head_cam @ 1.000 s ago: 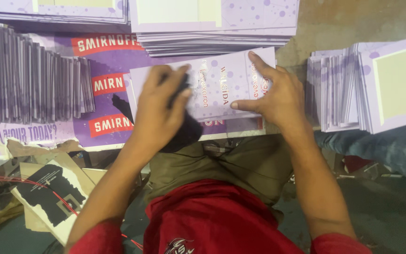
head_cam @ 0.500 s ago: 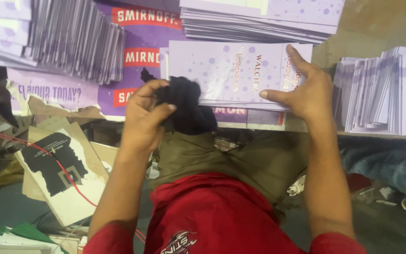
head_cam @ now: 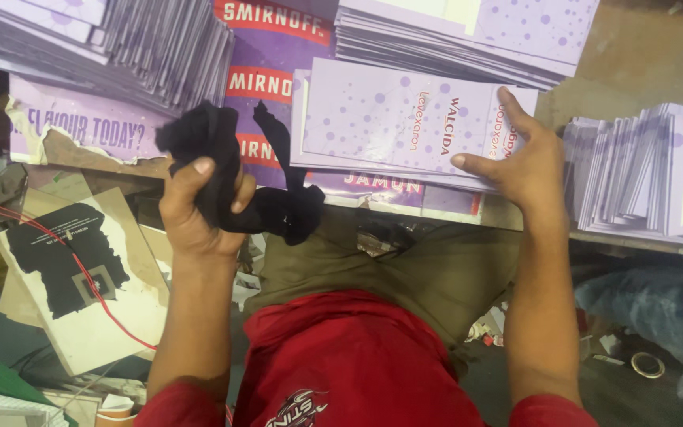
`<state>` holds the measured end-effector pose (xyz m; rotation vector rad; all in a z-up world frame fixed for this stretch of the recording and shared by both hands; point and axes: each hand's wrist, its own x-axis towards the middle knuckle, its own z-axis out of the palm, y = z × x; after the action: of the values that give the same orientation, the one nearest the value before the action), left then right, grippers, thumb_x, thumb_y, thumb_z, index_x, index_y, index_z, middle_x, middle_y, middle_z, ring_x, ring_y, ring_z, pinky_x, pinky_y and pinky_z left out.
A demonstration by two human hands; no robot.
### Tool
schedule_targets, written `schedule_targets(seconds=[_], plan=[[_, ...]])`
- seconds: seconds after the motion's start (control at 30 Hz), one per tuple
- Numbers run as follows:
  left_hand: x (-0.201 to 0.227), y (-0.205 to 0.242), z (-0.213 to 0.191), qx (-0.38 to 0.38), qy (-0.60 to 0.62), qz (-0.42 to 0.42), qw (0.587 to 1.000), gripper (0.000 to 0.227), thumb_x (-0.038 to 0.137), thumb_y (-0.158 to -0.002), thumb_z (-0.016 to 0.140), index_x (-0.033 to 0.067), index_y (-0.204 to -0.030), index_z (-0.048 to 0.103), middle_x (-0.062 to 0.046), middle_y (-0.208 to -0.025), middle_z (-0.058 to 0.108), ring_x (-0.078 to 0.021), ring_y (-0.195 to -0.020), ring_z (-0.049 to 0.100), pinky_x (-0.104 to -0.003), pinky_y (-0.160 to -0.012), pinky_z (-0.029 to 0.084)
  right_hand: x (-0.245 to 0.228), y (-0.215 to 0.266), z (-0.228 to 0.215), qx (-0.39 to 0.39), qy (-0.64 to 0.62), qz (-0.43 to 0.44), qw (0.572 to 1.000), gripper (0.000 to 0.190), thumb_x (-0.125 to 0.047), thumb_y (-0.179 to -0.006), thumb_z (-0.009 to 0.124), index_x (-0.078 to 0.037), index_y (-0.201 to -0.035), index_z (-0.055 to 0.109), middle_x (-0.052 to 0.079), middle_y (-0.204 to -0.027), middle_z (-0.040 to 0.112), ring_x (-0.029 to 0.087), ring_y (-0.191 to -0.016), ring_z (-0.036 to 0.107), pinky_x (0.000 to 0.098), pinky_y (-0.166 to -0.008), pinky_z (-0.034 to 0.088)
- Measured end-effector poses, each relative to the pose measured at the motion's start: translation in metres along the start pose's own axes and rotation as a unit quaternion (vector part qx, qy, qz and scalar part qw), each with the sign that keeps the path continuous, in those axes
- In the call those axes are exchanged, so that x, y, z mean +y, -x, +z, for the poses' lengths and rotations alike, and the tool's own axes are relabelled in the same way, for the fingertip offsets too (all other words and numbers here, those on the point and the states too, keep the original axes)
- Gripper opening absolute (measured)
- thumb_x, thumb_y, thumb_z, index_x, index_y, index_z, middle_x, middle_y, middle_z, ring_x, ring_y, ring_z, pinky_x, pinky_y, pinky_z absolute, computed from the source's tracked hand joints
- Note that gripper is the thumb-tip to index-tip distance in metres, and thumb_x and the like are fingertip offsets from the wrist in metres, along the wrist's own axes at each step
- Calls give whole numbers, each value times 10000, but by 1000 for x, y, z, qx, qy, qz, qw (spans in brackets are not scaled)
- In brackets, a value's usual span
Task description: The person repeatedly wipes the surface of purple printed cards with a black cloth, then stacks them. The person handles the cards one at a time, wiping each side before stacking them on the table.
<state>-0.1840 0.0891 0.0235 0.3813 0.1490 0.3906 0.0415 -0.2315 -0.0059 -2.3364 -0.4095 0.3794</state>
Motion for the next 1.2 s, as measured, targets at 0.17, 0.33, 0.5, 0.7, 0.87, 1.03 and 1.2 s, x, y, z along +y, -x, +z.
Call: schedule_targets(seconds=[0.17, 0.33, 0.5, 0.7, 0.87, 1.03, 1.2], plan=[[14, 4, 38, 180, -200, -12, 963, 396, -122, -739, 546, 71, -1060, 418, -75, -1268, 680, -277, -1064, 759, -455, -729, 672, 3, 1, 2, 2, -10, -10, 1000, 1068, -215, -591, 1009, -21, -1523, 525, 196, -1305, 704, 220, -1156, 701, 343, -1018, 527], [35, 14, 39, 80, -237, 102, 963, 263, -109, -937, 553, 59, -1131, 497, -201, -918, 664, -250, -704, 668, -268, -479, 514, 5, -1, 3, -5, -15, -13, 1000, 1053, -195, -623, 994, 5, -1536, 509, 190, -1299, 713, 200, -1145, 700, 333, -1011, 531], [30, 13, 9, 97, -679, 315, 656, 191, -51, -956, 600, 15, -1134, 577, -175, -908, 627, -242, -780, 647, -347, -745, 542, 1, 0, 5, -10, -17, 2, 1000, 1048, -156, -631, 981, 7, -1548, 499, 189, -1273, 724, 194, -1116, 702, 328, -998, 536], [-33, -4, -10, 24, -942, 98, 320, 837, 445, -615, 910, 136, -1336, 615, -287, -1392, 449, -488, -1205, 506, -565, -907, 440, 0, 1, 6, -7, -26, 19, 999, 1056, -134, -619, 981, 6, -1545, 494, 179, -1263, 725, 186, -1110, 709, 318, -989, 542], [-35, 7, -35, -62, -914, 42, 398, 516, 265, -732, 871, 144, -1200, 692, -300, -1469, 466, -477, -1149, 521, -525, -959, 462, 0, 4, 4, -8, -13, 17, 1000, 1042, -132, -631, 972, -1, -1550, 498, 186, -1259, 735, 207, -1111, 711, 330, -1005, 535], [1, 21, -15, 61, -849, 84, 518, 321, 229, -943, 770, 100, -1228, 699, -185, -1234, 656, -387, -1128, 638, -489, -944, 536, 1, 2, 3, -1, -8, -3, 1000, 1046, -153, -621, 997, -11, -1535, 509, 200, -1310, 704, 206, -1168, 690, 339, -1028, 517], [22, 35, 39, 68, -914, 147, 371, 699, 541, -940, 664, -5, -1372, 606, -333, -1219, 534, -504, -1090, 574, -564, -840, 507, 6, 3, 5, -2, -27, 12, 1000, 1061, -193, -616, 993, -41, -1543, 501, 183, -1325, 706, 194, -1167, 697, 326, -1039, 527]])
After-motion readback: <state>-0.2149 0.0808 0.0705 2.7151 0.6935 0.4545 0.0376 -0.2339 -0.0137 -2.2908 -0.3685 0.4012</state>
